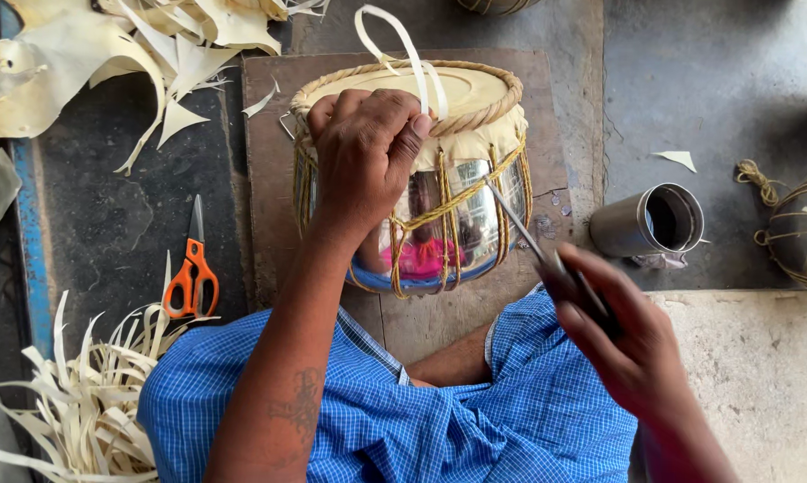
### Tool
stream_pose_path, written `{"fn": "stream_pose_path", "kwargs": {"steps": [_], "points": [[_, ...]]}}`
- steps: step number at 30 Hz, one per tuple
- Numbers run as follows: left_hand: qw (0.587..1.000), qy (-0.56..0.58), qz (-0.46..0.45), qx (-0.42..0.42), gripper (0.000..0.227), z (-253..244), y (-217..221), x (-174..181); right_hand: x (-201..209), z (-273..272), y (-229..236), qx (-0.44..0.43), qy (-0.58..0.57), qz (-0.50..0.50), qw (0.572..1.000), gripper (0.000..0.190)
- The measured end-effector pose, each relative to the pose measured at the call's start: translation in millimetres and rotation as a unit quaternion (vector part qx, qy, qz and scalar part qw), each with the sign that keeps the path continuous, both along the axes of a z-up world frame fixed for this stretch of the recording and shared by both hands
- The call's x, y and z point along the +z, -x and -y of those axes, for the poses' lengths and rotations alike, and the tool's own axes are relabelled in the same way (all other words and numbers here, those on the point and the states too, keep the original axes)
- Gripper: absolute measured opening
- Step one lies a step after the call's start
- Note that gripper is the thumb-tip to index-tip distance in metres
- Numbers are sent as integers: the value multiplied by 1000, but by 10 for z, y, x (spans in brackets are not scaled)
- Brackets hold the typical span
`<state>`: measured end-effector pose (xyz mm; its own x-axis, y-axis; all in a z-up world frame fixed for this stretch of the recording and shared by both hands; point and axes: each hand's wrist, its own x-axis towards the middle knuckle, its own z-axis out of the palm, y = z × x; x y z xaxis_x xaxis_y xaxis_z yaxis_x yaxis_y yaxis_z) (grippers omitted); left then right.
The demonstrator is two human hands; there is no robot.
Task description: The person is repairing the rim of a drum by using a metal pick tool to tuck a thin strip of hide into the woven braiding and then using scissors to trim the excess material.
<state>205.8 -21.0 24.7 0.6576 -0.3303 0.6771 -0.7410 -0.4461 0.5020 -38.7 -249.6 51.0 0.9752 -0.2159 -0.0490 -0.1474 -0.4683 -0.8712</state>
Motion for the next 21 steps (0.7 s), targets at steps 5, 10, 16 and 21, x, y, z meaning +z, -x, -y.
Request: {"fn": "stream_pose_path", "kwargs": {"steps": [5,10,16,21], "points": [[1000,5,2,-2,21,-17,4,29,52,-273,-464,1,-35,44,998,53],[1000,-7,3,7,21,-1,-4,5,-80,-261,-542,-50,-97,-63,992,62],[1000,-7,11,-15,20,-21,-43,-49,-23,-322,-541,9,-112,-3,994,68],[998,-23,38,31,19,29,27,-47,2,-323,-499,-17,-131,13,991,63]]}}
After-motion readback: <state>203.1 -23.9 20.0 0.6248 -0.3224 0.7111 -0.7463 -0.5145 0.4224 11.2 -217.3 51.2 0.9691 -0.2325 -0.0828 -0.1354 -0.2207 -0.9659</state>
